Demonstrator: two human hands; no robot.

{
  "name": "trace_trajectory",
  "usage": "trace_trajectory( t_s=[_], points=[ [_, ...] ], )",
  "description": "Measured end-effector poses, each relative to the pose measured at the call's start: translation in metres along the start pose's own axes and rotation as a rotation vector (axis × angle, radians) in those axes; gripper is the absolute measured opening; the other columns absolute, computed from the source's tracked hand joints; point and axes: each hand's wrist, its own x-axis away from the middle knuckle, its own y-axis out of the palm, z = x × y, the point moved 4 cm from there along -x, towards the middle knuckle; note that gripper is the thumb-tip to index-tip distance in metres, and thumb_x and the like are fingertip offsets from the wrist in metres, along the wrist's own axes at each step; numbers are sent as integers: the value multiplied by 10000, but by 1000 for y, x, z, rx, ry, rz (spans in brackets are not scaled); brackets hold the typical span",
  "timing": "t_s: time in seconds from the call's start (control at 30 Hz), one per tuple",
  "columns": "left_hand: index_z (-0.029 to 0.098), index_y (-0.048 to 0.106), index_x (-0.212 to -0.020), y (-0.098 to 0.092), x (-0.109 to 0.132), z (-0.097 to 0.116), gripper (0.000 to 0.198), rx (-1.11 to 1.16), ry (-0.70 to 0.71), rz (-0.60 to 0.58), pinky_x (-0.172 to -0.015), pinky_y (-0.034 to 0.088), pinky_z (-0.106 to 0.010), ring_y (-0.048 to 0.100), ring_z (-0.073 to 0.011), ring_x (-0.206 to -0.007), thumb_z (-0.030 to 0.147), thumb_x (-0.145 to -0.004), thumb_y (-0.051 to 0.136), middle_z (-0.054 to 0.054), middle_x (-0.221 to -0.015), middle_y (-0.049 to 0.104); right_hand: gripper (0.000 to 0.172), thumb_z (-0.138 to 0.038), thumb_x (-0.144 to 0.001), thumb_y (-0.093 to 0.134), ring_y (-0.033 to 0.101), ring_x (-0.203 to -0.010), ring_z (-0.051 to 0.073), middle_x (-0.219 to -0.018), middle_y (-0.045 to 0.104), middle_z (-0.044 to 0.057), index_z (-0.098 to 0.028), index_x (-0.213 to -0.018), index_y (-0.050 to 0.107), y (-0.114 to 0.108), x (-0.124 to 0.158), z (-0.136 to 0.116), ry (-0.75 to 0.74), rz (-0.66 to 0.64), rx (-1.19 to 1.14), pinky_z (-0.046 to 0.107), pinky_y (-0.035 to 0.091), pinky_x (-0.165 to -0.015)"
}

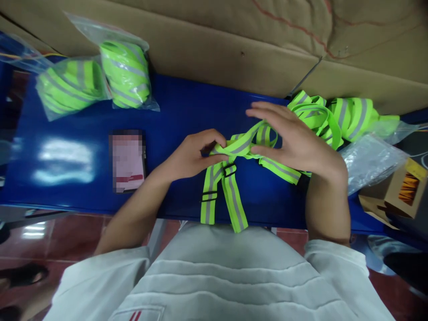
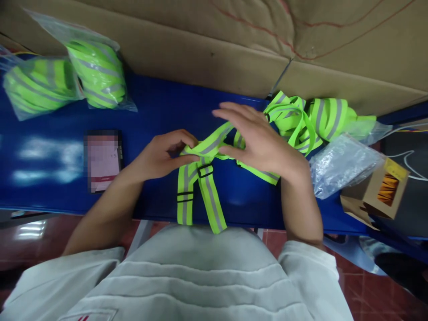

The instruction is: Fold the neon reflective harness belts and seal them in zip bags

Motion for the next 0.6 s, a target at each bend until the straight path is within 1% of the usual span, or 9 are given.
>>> trace_trajectory(
  t_s=[0.03, 0.1, 0.17, 0.23, 0.3, 0.4, 0.47, 0.53, 0.6],
  points=[
    [178, 658, -999, 1, -1, -2, 377, 66, -23, -4, -647, 428, -235, 578, -114, -728, 515, -902, 795, -32, -935, 673, 567, -457, -979, 692, 530, -1441, 339, -1542, 582, 109, -240, -1489, 573, 5, -3, -7, -44, -19, -27, 514, 414, -1178],
    [183, 647, -1021, 3, -1, -3, 409, 174, -59, -14, -643, 455, -234, 614, -128, -743, 532, -882, 811, -27, -904, 672, 393, -450, -991, 687, 640, -1278, 314, -1322, 714, 89, -231, -1318, 681, 12, -9, -14, -78, -24, -48, 488, 438, -1122],
    [195, 640, -1024, 0, 0, -1, 394, 219, -66, -11, -674, 499, -242, 651, -139, -771, 512, -876, 823, -25, -914, 683, 236, -431, -1002, 676, 699, -1070, 273, -1088, 760, 57, -226, -1104, 731, 14, -13, -12, -38, 16, -58, 450, 474, -1036],
    [204, 638, -974, -6, 1, 4, 357, 223, -15, 11, -734, 537, -258, 680, -148, -828, 481, -869, 837, -34, -958, 701, 212, -436, -1002, 668, 692, -938, 238, -980, 748, 39, -229, -1004, 715, 8, -13, -4, 27, 88, -97, 401, 508, -926],
    [203, 630, -898, -13, 2, 10, 317, 236, 74, -4, -789, 548, -272, 685, -150, -864, 440, -872, 839, -42, -979, 705, 211, -448, -983, 684, 661, -853, 217, -914, 720, 26, -238, -964, 687, -1, -10, 4, 69, 198, -147, 366, 516, -821],
    [198, 601, -838, -18, 2, 13, 317, 283, 128, -67, -763, 535, -271, 649, -139, -811, 426, -892, 815, -38, -910, 671, 205, -448, -964, 701, 616, -778, 203, -833, 669, 8, -258, -920, 637, -11, -6, 10, 109, 314, -177, 359, 514, -769],
    [198, 601, -871, -17, 2, 10, 365, 252, 87, -93, -711, 517, -261, 623, -136, -768, 472, -855, 842, -22, -874, 648, 193, -446, -980, 676, 615, -773, 203, -823, 663, 4, -272, -925, 613, -10, -6, 12, 152, 326, -178, 361, 527, -777],
    [195, 631, -936, -13, 1, 7, 399, 109, 47, -102, -687, 490, -248, 614, -136, -757, 489, -817, 874, -5, -866, 651, 152, -427, -998, 637, 629, -783, 212, -819, 669, 2, -287, -948, 602, -6, -8, 13, 206, 321, -160, 370, 542, -789],
    [192, 669, -990, -9, 1, 5, 349, -69, 58, -82, -708, 472, -246, 621, -139, -782, 455, -852, 852, 0, -883, 677, 78, -365, -1013, 581, 657, -810, 230, -847, 690, 9, -292, -1015, 609, 0, -9, 13, 254, 294, -128, 393, 556, -814]
  ],
)
